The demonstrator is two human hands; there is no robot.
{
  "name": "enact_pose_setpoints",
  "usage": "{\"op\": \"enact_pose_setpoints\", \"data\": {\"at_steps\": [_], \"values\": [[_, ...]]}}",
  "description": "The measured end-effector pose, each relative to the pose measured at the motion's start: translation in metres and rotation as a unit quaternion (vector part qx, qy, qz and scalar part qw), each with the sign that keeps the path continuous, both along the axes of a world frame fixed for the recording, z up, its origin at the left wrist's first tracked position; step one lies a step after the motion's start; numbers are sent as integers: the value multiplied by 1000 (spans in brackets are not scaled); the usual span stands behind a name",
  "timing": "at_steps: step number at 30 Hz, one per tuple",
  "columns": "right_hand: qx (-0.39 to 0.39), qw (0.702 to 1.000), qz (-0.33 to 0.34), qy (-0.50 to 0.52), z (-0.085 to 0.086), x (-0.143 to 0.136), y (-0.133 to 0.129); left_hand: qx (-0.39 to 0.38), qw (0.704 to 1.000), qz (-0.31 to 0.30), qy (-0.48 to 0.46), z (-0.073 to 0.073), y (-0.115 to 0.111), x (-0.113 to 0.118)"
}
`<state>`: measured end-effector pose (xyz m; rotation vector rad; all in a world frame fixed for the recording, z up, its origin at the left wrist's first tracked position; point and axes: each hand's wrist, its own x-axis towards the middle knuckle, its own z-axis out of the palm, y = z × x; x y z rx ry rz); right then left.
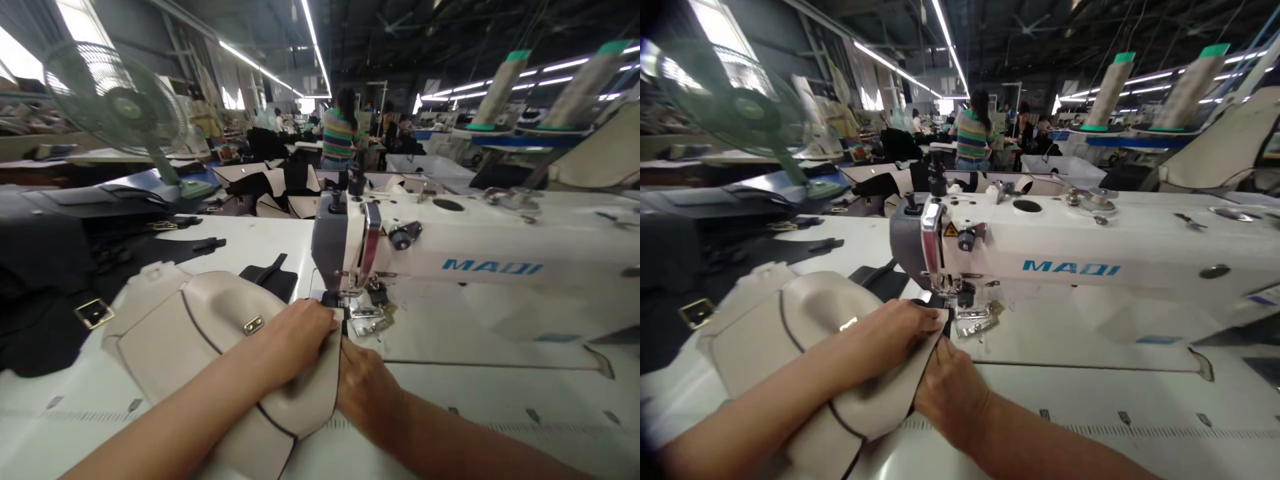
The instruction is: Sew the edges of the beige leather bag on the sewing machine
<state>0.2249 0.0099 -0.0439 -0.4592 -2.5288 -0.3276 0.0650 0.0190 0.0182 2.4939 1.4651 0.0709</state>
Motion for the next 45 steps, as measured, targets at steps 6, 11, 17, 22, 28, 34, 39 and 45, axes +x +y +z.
{"op": "enact_pose_setpoints", "data": {"at_steps": [6, 11, 17, 22, 28, 34, 39, 45], "values": [[8, 1000, -9, -9, 4, 2, -5, 22, 999, -34, -7, -10, 3, -4], [20, 1000, 4, 4, 6, 1, -6, 21, 999, -33, -9, -14, 1, -7], [3, 1000, 1, 6, 4, 0, -3, 8, 1000, -3, -23, -18, 7, -5], [-3, 1000, 7, 8, 5, 2, -5, 10, 999, 35, -23, -21, 10, -4], [-6, 1000, 14, 19, 4, 2, -3, 39, 998, 43, -2, -26, 12, -4], [-30, 999, 13, 13, 6, 4, -2, 58, 997, 41, 9, -26, 13, -2], [-33, 999, 9, 19, 6, 3, -2, 53, 998, 41, 15, -22, 14, 0], [-38, 999, -9, -6, 6, 4, -3, 65, 997, 40, 13, -24, 13, 0]]}}
